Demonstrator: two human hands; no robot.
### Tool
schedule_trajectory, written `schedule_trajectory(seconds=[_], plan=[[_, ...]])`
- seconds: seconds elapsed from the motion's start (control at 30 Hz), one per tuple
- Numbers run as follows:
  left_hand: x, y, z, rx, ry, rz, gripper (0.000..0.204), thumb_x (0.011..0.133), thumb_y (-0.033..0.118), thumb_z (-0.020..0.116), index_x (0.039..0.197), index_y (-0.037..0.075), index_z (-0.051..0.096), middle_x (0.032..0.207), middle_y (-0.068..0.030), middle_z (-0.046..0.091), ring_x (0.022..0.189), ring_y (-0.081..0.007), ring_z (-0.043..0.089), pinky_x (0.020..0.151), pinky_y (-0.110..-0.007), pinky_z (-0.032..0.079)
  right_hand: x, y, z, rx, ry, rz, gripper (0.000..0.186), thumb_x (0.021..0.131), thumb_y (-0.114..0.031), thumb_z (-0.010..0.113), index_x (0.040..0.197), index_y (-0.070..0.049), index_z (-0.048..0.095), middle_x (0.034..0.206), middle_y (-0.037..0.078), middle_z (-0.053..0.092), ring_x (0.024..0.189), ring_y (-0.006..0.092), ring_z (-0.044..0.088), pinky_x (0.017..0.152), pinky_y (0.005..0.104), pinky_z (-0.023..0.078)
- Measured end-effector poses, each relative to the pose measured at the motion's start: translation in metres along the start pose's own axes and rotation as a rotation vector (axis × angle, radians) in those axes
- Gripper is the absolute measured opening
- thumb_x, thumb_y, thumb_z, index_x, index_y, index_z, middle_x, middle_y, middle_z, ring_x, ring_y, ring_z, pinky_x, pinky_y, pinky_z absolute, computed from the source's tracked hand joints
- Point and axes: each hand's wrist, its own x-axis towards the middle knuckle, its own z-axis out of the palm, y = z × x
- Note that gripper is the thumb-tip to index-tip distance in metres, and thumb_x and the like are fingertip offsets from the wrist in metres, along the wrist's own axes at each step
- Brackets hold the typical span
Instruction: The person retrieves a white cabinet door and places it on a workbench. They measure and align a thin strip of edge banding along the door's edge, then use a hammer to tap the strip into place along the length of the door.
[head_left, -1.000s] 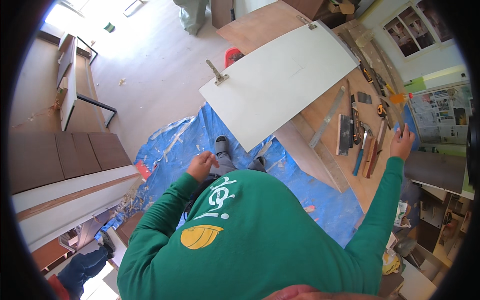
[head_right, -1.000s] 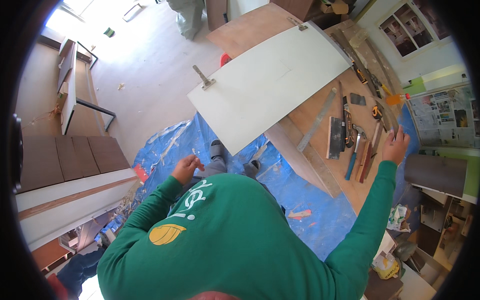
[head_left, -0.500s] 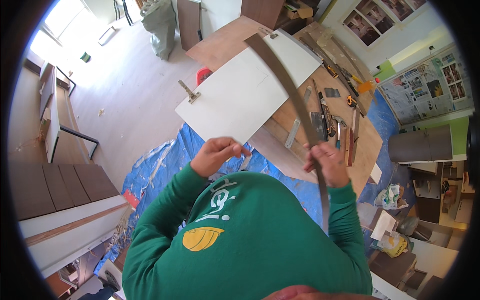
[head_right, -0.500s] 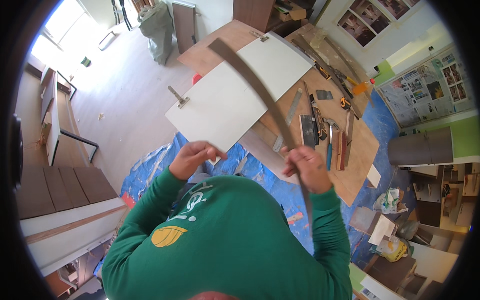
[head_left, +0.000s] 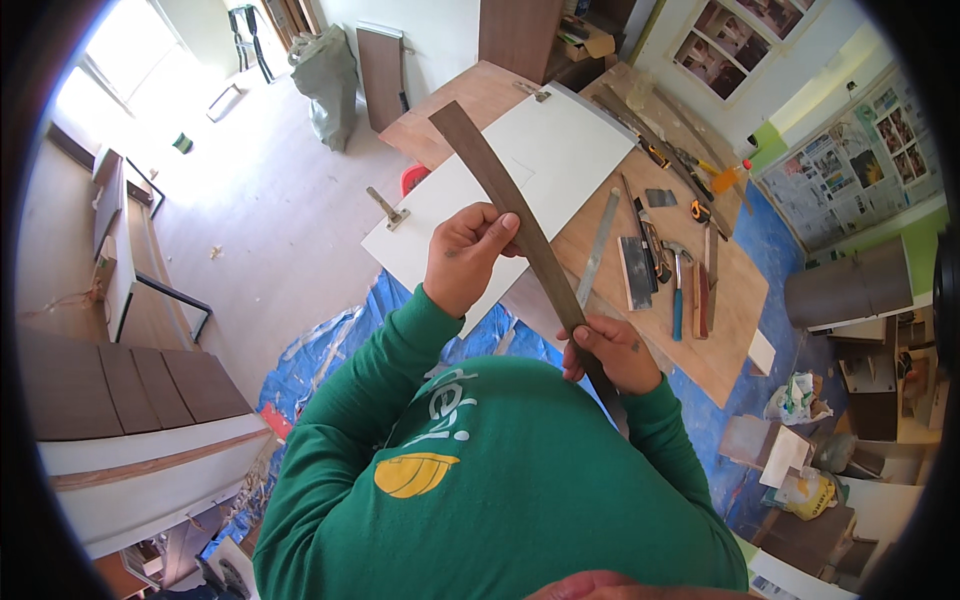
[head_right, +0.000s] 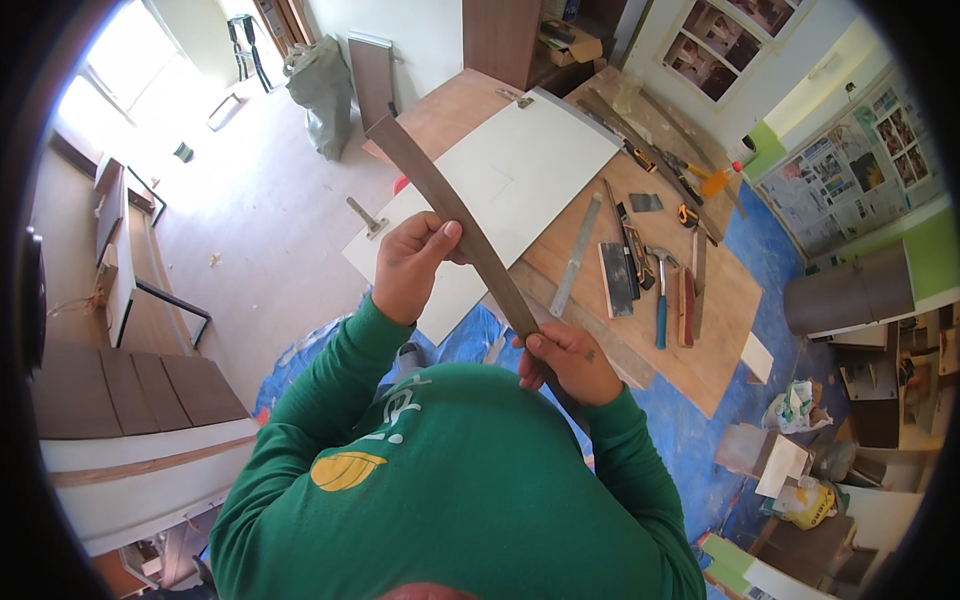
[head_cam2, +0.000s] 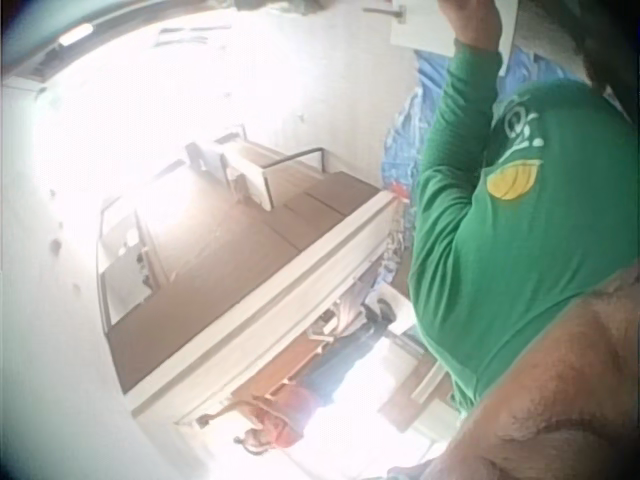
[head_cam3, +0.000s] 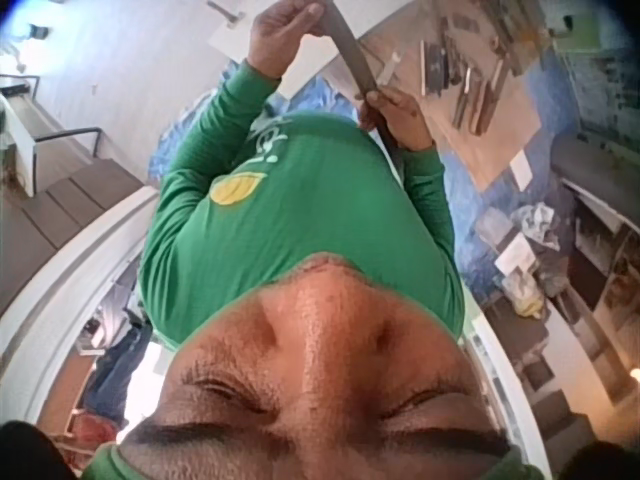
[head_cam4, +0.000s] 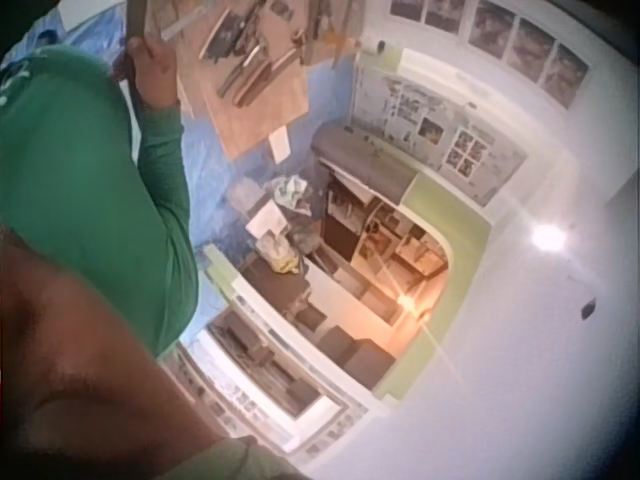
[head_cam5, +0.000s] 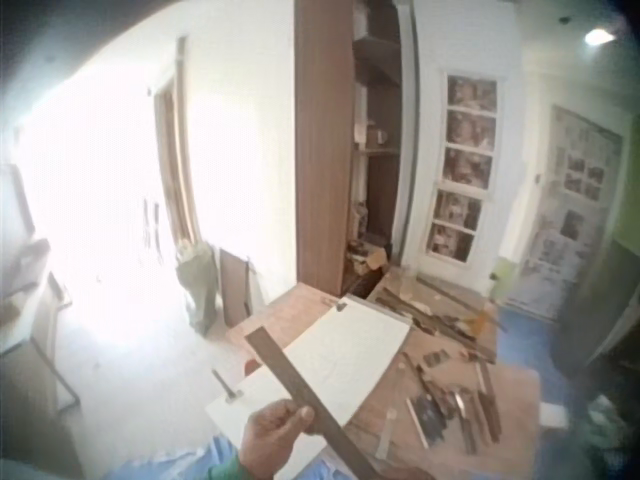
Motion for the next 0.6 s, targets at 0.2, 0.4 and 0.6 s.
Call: schedule_trajectory(seconds=[0.2, 0.4, 0.6], plan=[[-0.005, 0.009, -0.001, 0.020, 0.004, 0.041, 0.023, 0.102, 0.018, 0.066, 0.100, -0.005, 0.066, 0.087, -0.0066, 0.071, 0.078, -0.0135, 0.069, 0.075, -0.027, 0.057, 0.002, -0.001, 0.005, 0.012, -0.029, 0.015, 0.030, 0.108, -0.020, 0.050, 0.115, 0.004, 0.066, 0.079, 0.010, 0.069, 0.071, 0.0194, 0.069, 0.066, 0.0309, 0.057], [-0.010, 0.008, -0.005, 0.020, 0.019, 0.034, 0.024, 0.103, 0.019, 0.065, 0.101, -0.005, 0.066, 0.087, -0.0062, 0.071, 0.079, -0.0143, 0.069, 0.076, -0.028, 0.058, 0.002, -0.002, 0.007, -0.023, -0.063, 0.016, 0.030, 0.108, -0.022, 0.051, 0.117, 0.002, 0.066, 0.076, 0.010, 0.068, 0.070, 0.0178, 0.068, 0.066, 0.0301, 0.055], [-0.009, 0.007, -0.007, 0.094, 0.009, 0.100, 0.024, 0.102, 0.018, 0.066, 0.101, -0.006, 0.068, 0.086, -0.0052, 0.070, 0.079, -0.0132, 0.068, 0.075, -0.028, 0.057, 0.002, 0.003, 0.005, -0.042, -0.055, 0.008, 0.030, 0.108, -0.023, 0.052, 0.117, 0.001, 0.067, 0.076, 0.009, 0.068, 0.069, 0.0167, 0.068, 0.066, 0.0297, 0.056]])
